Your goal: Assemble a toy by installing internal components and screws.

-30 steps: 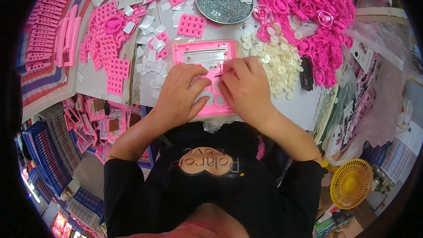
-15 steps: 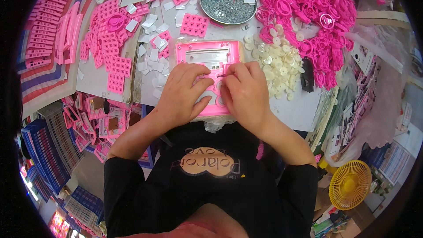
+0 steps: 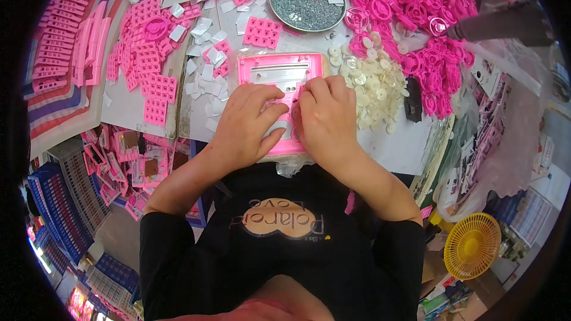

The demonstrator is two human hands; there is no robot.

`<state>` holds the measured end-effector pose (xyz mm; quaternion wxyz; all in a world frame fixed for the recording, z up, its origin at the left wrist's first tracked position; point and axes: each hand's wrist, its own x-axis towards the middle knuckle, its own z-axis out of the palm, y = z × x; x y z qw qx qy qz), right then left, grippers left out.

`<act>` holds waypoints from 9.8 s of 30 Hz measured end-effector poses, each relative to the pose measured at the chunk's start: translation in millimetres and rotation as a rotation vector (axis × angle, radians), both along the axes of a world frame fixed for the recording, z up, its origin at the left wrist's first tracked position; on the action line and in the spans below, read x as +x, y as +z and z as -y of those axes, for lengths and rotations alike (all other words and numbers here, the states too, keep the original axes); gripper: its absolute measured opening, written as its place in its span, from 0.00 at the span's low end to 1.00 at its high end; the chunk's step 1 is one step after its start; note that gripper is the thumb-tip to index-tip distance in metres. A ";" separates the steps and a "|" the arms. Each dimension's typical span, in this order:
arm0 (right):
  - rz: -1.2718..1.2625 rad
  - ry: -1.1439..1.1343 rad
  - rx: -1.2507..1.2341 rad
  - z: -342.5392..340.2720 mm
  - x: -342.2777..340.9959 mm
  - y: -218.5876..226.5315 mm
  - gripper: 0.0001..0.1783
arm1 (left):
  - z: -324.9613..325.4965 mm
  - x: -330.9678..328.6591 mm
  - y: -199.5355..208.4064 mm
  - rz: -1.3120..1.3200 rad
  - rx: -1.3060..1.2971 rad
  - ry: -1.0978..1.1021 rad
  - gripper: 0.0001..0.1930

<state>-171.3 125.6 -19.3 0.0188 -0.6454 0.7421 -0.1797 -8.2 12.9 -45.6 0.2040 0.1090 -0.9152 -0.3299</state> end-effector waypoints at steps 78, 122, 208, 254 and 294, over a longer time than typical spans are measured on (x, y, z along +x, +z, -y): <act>0.967 0.416 -0.329 0.7 -18.1 -6.6 0.11 | -5.4 -14.0 -4.4 -0.040 -0.372 -0.169 0.08; 0.681 0.347 0.067 -7.0 7.8 49.3 0.21 | -11.3 45.2 48.4 0.085 0.555 0.040 0.13; -0.074 0.429 -0.307 249.3 7.4 -24.2 0.12 | 289.9 90.4 59.3 0.476 0.225 0.666 0.55; 0.460 -0.825 -0.854 -221.2 -157.8 -23.3 0.33 | 303.8 -26.1 41.8 -0.048 -0.107 0.624 0.14; 0.371 -0.229 -0.384 -95.1 -97.3 39.0 0.07 | 451.9 -142.2 45.5 0.044 0.306 0.982 0.22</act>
